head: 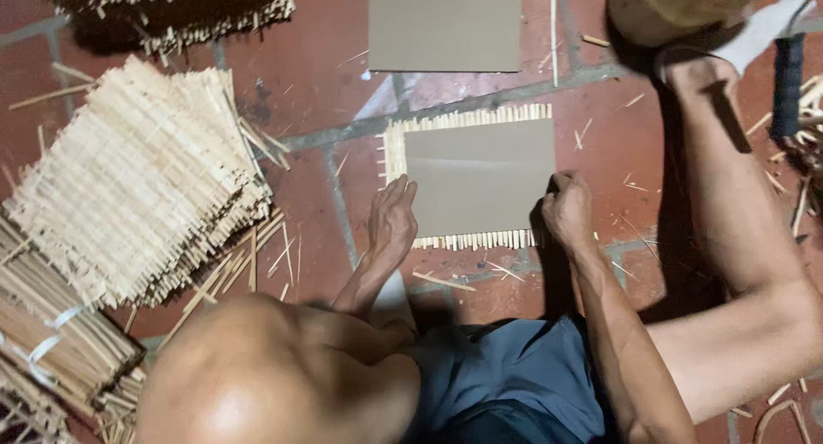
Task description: The person applies glue to a flat board using a paint roller, then places a woven bamboo mat onto the glued surface. They press the mat down, lift it, and stack it with other finished mats. The process repeats with additional mats and boards.
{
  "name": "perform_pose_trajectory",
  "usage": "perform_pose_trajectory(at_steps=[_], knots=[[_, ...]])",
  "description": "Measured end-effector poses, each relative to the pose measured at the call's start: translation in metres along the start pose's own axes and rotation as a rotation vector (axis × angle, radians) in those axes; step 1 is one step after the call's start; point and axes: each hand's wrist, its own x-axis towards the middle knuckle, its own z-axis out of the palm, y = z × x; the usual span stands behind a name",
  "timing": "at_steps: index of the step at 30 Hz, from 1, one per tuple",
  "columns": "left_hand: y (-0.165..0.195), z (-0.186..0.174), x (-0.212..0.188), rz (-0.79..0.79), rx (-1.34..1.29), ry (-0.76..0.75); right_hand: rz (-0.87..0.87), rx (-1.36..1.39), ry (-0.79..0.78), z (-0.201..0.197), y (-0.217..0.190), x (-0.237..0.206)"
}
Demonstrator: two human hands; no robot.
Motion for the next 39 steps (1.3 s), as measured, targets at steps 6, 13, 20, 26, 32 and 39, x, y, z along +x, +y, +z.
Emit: perform_pose_trajectory(at_steps=[6,13,20,26,32,39], knots=[[0.03,0.01,0.014,0.251,0.154,-0.233,0.162,-0.21,-0.101,-0.008,-0.013,0.009],[0.048,-0.006,0.032,0.294,0.324,-0.455,0.448,-0.027,-0.121,-0.011,-0.005,0.046],[0.059,-0.019,0.04,0.25,0.277,-0.45,0.695,0.542,-0.402,-0.027,0.017,0.062],[0.06,-0.047,0.023,0.089,0.005,-0.277,0.394,0.768,-0.355,-0.087,-0.053,0.058],[0.053,-0.063,0.006,-0.509,-0.535,-0.333,-0.042,0.31,-0.21,-0.148,-0.182,0.024],[0.0,-0.043,0.055,-0.966,-1.802,-0.228,-1.177,-0.134,0.208,-0.161,-0.229,0.001]])
